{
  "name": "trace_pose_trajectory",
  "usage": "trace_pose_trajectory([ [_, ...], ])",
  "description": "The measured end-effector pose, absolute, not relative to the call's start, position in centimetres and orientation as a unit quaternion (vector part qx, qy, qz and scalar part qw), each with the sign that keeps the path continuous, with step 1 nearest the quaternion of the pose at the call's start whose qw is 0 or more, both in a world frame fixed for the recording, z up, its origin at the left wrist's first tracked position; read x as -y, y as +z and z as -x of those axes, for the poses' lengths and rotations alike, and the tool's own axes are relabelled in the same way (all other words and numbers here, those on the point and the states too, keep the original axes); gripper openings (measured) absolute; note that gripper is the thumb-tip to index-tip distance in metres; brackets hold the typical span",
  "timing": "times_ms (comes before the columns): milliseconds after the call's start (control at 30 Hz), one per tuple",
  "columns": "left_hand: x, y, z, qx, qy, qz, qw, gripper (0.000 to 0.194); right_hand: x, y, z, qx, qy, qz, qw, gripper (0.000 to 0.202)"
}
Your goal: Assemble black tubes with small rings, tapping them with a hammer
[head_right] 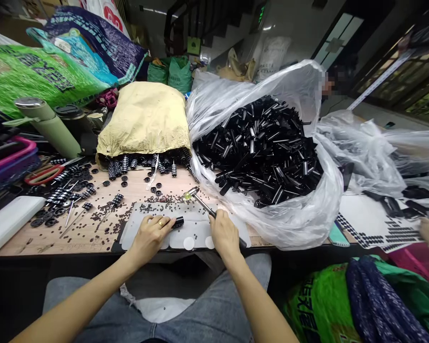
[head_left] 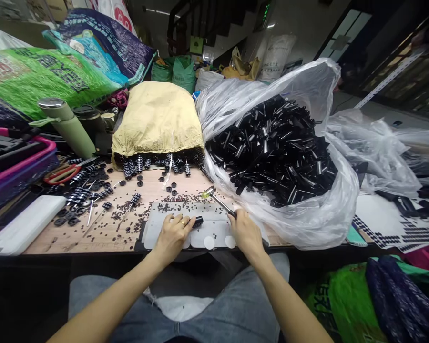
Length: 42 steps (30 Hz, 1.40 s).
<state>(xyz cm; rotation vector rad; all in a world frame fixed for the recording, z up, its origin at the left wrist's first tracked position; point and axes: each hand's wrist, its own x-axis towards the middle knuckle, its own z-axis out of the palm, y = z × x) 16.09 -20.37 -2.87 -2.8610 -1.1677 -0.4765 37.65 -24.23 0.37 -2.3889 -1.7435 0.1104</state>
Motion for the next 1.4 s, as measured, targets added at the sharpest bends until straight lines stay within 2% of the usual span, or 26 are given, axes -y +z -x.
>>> trace_pose_trajectory([
  [133,20.3,-3.3,-16.2,0.38,-0.154,0.912,0.008,0.042,28.9,0.5,-36.4,0.588,0.142,0.777,0.176,0.034],
  [267,20.7,-3.7,-16.7,0.386,-0.136,0.912,0.002,0.043,31.0,0.5,-35.2,0.6,0.174,0.772,0.119,0.035],
  [333,21.3,-3.9,-17.4,0.386,-0.137,0.912,0.004,0.041,30.9,1.5,-34.5,0.598,0.178,0.769,0.14,0.036],
  [433,22.3,-4.7,-18.4,0.384,-0.141,0.913,0.01,0.06,30.5,3.1,-32.5,0.61,0.176,0.741,0.218,0.038],
  [467,22.6,-5.0,-18.7,0.382,-0.139,0.914,0.012,0.066,30.4,3.3,-31.7,0.626,0.176,0.727,0.219,0.039],
  [633,21.9,-6.0,-18.8,0.367,-0.151,0.918,0.007,0.057,29.8,2.0,-29.2,0.696,0.164,0.697,0.056,0.037],
  [767,21.1,-4.0,-18.8,0.41,-0.178,0.891,-0.086,0.039,28.2,1.5,-31.0,0.665,0.139,0.73,0.07,0.038],
  [933,20.8,-1.1,-18.3,0.382,-0.215,0.869,-0.229,0.029,24.6,0.2,-35.2,0.615,0.024,0.786,0.046,0.034],
  [1033,16.0,-0.6,-16.5,0.507,-0.208,0.808,-0.216,0.035,22.9,-1.8,-36.9,0.61,-0.074,0.788,0.044,0.027],
  [1133,8.1,-0.4,-13.8,0.676,-0.181,0.705,-0.115,0.037,22.4,-3.2,-37.3,0.607,-0.133,0.78,0.067,0.023],
  [1267,-0.4,-0.2,-11.6,0.724,-0.16,0.668,-0.063,0.034,22.6,-3.8,-37.3,0.61,-0.144,0.773,0.098,0.023],
  [1400,-3.8,-0.5,-12.1,0.737,-0.131,0.659,-0.066,0.026,22.6,-3.8,-37.5,0.611,-0.148,0.769,0.116,0.019],
])
